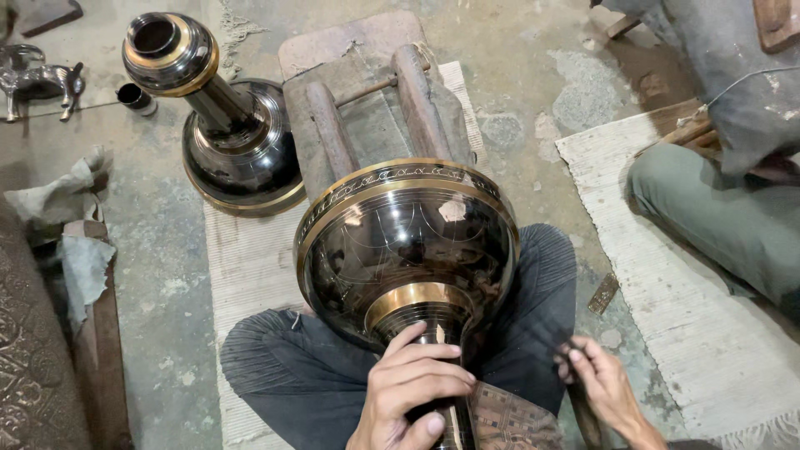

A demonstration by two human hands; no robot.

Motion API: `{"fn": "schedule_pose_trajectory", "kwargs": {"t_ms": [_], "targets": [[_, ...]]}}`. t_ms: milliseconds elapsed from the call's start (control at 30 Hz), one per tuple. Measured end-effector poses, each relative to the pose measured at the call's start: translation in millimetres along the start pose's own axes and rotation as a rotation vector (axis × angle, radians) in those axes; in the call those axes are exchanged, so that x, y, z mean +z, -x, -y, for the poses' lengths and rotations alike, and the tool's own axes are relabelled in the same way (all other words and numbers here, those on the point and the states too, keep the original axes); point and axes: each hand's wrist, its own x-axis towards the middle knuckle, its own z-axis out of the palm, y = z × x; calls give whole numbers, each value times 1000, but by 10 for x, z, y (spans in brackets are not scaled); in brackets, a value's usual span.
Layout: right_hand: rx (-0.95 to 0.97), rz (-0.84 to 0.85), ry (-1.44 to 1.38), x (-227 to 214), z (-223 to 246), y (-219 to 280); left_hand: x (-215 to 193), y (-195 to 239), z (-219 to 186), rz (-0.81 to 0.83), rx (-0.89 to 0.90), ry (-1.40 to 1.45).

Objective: The person is engraving a decorative pattern onto a polished metal vessel using a small hand tool. They hold the vessel steady with one hand while carefully carving curved lines into the surface with the other.

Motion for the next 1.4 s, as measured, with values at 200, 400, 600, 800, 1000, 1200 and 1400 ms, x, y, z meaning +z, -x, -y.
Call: {"fn": "schedule_pose_trajectory", "kwargs": {"t_ms": [200,400,600,800,1000,1200,1400], "targets": [[-83,-196,-550,21,456,-510,-38,7,39,183,-11,-12],[-250,-333,-417,513,868,-1695,-66,30,12,188,54,60],[-335,-418,-379,901,824,-2005,-63,21,-67,192,130,51],[-365,-465,-535,914,1058,-2058,14,-12,-48,126,370,-41],[-437,-471,-549,943,1338,-2149,117,-7,27,23,375,-10],[-382,-544,-487,926,1309,-2104,192,86,154,35,284,35],[-402,-577,-282,900,1138,-2222,339,212,233,41,220,94]]}}
